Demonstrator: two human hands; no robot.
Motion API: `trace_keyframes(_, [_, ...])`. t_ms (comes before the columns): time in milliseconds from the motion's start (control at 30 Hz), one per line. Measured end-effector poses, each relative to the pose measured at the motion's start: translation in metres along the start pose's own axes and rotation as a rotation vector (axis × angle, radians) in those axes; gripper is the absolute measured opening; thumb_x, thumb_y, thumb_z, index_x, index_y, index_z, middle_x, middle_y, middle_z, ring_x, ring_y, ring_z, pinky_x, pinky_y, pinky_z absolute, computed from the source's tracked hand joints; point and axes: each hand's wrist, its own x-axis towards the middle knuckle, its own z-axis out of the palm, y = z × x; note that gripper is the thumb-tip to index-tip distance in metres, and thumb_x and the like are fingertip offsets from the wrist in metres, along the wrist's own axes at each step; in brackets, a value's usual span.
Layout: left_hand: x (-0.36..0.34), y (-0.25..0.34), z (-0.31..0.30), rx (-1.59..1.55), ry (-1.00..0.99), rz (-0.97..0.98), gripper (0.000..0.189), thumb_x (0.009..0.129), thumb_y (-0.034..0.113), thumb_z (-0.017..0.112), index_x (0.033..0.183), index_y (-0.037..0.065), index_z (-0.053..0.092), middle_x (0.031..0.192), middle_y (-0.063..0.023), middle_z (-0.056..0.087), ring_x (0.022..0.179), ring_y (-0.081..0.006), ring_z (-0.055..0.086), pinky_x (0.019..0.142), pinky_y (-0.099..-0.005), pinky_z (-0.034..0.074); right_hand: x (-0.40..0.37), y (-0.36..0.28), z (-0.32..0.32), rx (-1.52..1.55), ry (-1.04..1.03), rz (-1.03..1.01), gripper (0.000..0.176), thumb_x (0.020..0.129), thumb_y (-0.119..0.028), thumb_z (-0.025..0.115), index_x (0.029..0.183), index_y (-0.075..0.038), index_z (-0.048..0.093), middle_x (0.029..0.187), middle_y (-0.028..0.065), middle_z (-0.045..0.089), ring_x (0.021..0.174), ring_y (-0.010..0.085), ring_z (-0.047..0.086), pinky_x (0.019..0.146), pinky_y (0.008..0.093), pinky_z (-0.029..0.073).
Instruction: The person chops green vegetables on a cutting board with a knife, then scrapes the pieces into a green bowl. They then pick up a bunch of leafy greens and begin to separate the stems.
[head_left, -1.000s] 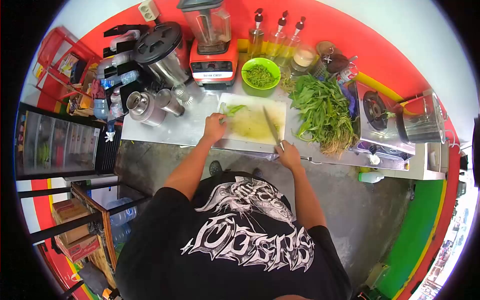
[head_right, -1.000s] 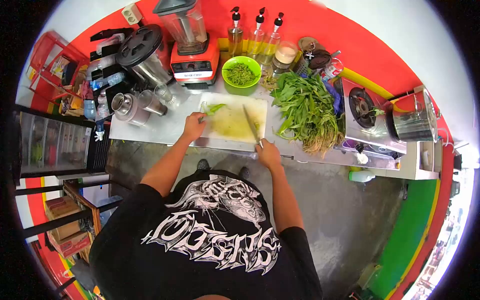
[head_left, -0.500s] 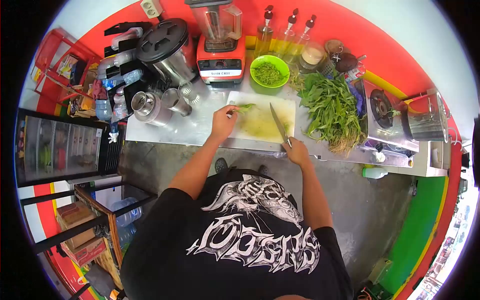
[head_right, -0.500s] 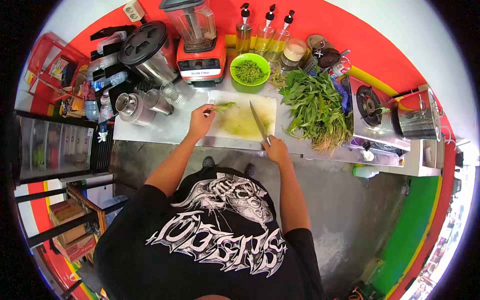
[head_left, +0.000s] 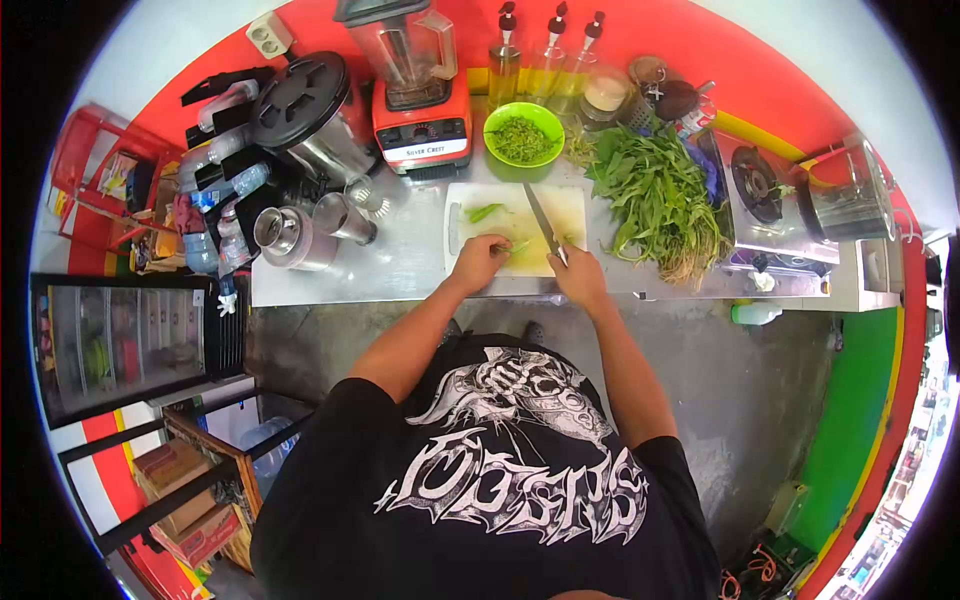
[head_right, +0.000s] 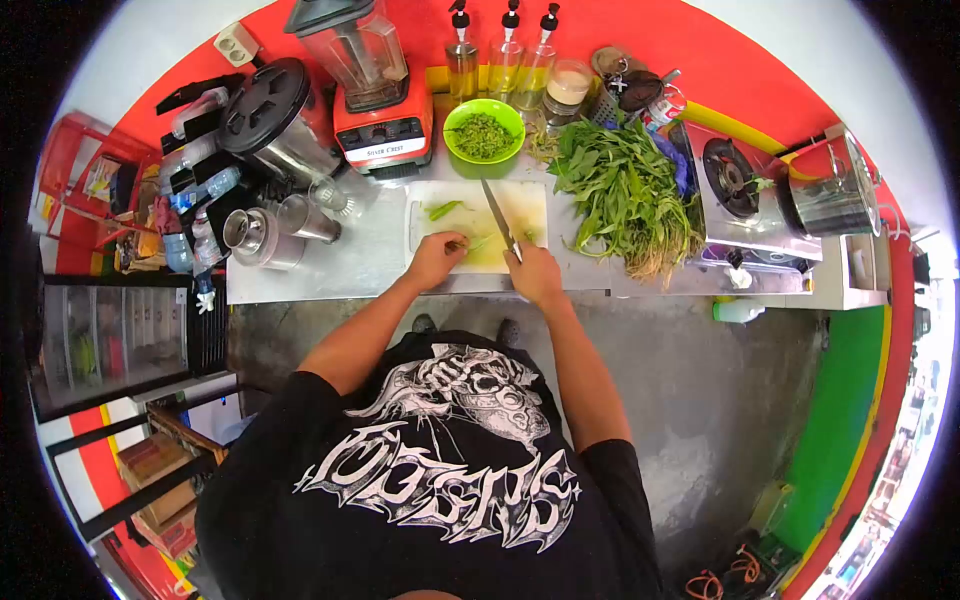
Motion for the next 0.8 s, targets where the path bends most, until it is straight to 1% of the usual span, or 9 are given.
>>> trace_keyframes(33, [0.001,-0.001,0.001,-0.001,-0.009,0.002,0.021,0.086,0.008,0.073,0.105,-0.001,0.072,0.087,-0.0126,0.071,0.075,-0.0179,0.066,0.074,-0.0322,0.054,-0.002,-0.004,0.004,0.001,0.003,0.009,0.036,0.095,-0.036,0.061,0.107,-0.002,0.065,0.094,0.027,0.07,0.092,0.047,0.066,0.083,0.0555,0.052])
trace_keyframes(100, [0.003,-0.001,0.002,0.022,-0.022,0.016,0.024,0.084,0.004,0.072,0.109,0.001,0.072,0.092,-0.0138,0.073,0.083,-0.0247,0.069,0.079,-0.0349,0.055,-0.005,-0.012,0.013,-0.094,0.02,0.013,0.036,0.095,-0.036,0.06,0.106,-0.002,0.064,0.093,0.0268,0.07,0.089,0.0466,0.067,0.082,0.0553,0.053])
trace_keyframes(233, [0.0,-0.004,0.004,0.001,-0.019,0.028,0.031,0.084,0.003,0.073,0.114,0.001,0.068,0.092,-0.0137,0.071,0.083,-0.0253,0.069,0.08,-0.0349,0.055,-0.011,-0.014,0.036,-0.193,0.041,0.084,0.036,0.096,-0.035,0.058,0.106,-0.001,0.064,0.093,0.0269,0.07,0.088,0.0452,0.069,0.081,0.0553,0.054])
trace_keyframes(300, [0.001,-0.008,0.005,-0.052,-0.006,0.002,0.036,0.083,0.002,0.072,0.119,0.001,0.065,0.093,-0.0136,0.07,0.081,-0.0244,0.068,0.079,-0.0347,0.054,-0.013,-0.015,0.043,-0.195,0.019,0.11,0.036,0.097,-0.035,0.057,0.105,0.0,0.064,0.094,0.0286,0.07,0.089,0.0446,0.069,0.081,0.055,0.054])
trace_keyframes(433, [-0.001,-0.02,0.007,-0.079,-0.037,0.036,0.037,0.083,0.0,0.072,0.119,0.0,0.064,0.092,-0.0131,0.07,0.082,-0.0225,0.067,0.079,-0.0342,0.054,-0.023,-0.018,0.057,-0.209,0.03,0.162,0.035,0.099,-0.034,0.054,0.109,-0.001,0.059,0.094,0.029,0.07,0.089,0.0444,0.07,0.079,0.0551,0.055])
trace_keyframes(533, [-0.003,-0.021,0.003,-0.112,-0.068,0.046,0.031,0.083,-0.001,0.071,0.113,-0.002,0.065,0.089,-0.0121,0.069,0.083,-0.0208,0.067,0.077,-0.0335,0.054,-0.027,-0.021,0.067,-0.126,0.066,0.235,0.035,0.101,-0.036,0.051,0.111,-0.003,0.054,0.091,0.028,0.07,0.088,0.0473,0.068,0.079,0.0578,0.052])
trace_keyframes(633, [-0.012,-0.023,-0.001,-0.077,-0.057,0.041,0.024,0.084,-0.003,0.071,0.108,-0.001,0.067,0.086,-0.0097,0.068,0.075,-0.0173,0.064,0.072,-0.0298,0.052,-0.031,-0.018,0.073,-0.152,0.005,0.309,0.034,0.102,-0.036,0.049,0.112,-0.004,0.049,0.093,0.0278,0.07,0.09,0.0481,0.068,0.08,0.059,0.051])
trace_keyframes(733, [-0.017,-0.018,-0.008,0.005,-0.059,0.082,0.017,0.084,0.0,0.065,0.101,-0.002,0.067,0.087,-0.0165,0.066,0.082,-0.0308,0.065,0.076,-0.0404,0.052,-0.035,-0.01,0.072,-0.176,0.029,0.269,0.034,0.102,-0.037,0.049,0.112,-0.004,0.049,0.092,0.0273,0.07,0.09,0.0479,0.068,0.08,0.0593,0.051])
trace_keyframes(800, [-0.019,-0.017,-0.01,0.086,-0.019,0.109,0.016,0.083,-0.001,0.065,0.099,-0.002,0.067,0.088,-0.0168,0.065,0.083,-0.032,0.064,0.077,-0.042,0.052,-0.033,-0.006,0.067,-0.154,0.01,0.24,0.033,0.102,-0.036,0.049,0.11,-0.004,0.049,0.09,0.0281,0.07,0.088,0.0485,0.068,0.079,0.0595,0.051])
